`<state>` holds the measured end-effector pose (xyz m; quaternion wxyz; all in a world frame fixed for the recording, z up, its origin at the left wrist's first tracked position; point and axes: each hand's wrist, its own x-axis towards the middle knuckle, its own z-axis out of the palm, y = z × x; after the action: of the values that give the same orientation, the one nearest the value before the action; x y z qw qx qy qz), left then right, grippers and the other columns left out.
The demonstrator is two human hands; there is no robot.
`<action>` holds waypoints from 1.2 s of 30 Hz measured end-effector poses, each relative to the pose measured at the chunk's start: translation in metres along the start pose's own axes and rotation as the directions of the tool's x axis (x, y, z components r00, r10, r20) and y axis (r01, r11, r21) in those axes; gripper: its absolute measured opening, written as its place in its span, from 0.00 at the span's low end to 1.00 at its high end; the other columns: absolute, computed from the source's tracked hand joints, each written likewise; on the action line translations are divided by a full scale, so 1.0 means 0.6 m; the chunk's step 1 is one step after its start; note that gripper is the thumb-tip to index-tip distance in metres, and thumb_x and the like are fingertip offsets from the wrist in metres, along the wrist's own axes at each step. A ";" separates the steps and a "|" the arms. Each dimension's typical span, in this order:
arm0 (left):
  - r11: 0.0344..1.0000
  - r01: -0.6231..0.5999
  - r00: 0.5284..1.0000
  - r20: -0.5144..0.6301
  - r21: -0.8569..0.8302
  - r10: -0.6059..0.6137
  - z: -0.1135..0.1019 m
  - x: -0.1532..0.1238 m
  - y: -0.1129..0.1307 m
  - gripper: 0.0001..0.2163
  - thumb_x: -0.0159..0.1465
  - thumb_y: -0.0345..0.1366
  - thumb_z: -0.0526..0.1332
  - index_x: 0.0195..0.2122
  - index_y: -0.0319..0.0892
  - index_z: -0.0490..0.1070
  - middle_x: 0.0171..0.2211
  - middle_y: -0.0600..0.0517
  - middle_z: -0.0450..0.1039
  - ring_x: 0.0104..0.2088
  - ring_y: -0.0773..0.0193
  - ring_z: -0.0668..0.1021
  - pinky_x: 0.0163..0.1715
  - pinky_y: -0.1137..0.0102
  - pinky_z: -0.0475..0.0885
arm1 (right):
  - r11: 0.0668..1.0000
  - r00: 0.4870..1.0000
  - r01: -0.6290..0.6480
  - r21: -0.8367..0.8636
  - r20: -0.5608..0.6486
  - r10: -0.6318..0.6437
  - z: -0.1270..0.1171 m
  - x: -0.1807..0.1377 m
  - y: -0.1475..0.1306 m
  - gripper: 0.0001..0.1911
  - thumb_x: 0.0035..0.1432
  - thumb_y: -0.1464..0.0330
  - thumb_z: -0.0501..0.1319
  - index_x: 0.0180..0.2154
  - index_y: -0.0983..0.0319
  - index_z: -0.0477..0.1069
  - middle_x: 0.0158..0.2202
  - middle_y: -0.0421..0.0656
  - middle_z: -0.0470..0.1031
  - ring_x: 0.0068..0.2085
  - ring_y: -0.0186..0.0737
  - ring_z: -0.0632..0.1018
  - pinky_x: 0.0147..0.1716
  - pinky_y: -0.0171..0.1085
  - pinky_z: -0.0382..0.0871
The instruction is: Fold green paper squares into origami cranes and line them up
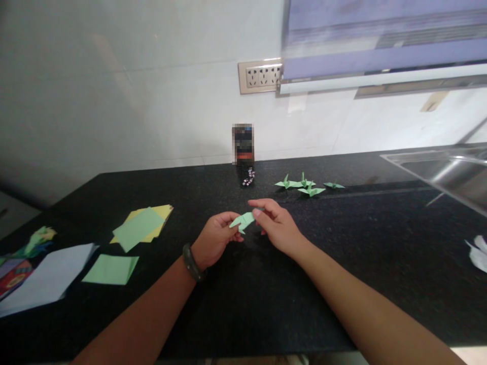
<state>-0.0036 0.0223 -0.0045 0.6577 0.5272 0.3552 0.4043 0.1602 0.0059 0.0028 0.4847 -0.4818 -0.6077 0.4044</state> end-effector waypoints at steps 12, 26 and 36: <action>0.901 -0.159 0.984 -0.006 0.403 0.176 -0.007 0.003 0.000 0.09 0.54 0.40 0.60 0.27 0.39 0.72 0.20 0.53 0.69 0.21 0.69 0.69 0.21 0.75 0.64 | 0.988 0.970 -0.148 -0.049 0.190 0.155 0.002 -0.003 -0.008 0.12 0.49 0.61 0.60 0.25 0.64 0.66 0.19 0.35 0.64 0.17 0.26 0.63 0.15 0.28 0.60; 0.931 0.325 0.922 0.274 -0.164 -0.274 -0.007 -0.006 0.003 0.12 0.50 0.40 0.65 0.24 0.35 0.70 0.20 0.52 0.71 0.15 0.74 0.70 0.15 0.79 0.65 | 0.789 0.859 -0.496 0.361 0.335 0.387 0.010 -0.011 -0.015 0.10 0.44 0.67 0.64 0.21 0.65 0.64 0.16 0.36 0.70 0.13 0.25 0.68 0.13 0.25 0.65; 0.835 0.358 0.930 0.239 -0.417 -0.280 0.001 -0.005 0.001 0.08 0.54 0.34 0.63 0.25 0.35 0.67 0.17 0.54 0.70 0.15 0.74 0.71 0.14 0.81 0.66 | 0.606 0.835 -0.548 0.576 0.416 0.360 0.008 -0.006 -0.012 0.08 0.45 0.68 0.63 0.22 0.66 0.66 0.14 0.35 0.66 0.11 0.24 0.64 0.09 0.25 0.64</action>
<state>-0.0042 0.0194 -0.0034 0.8481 0.3243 0.2773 0.3142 0.1542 0.0007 0.0078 0.4218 -0.3549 -0.3319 0.7655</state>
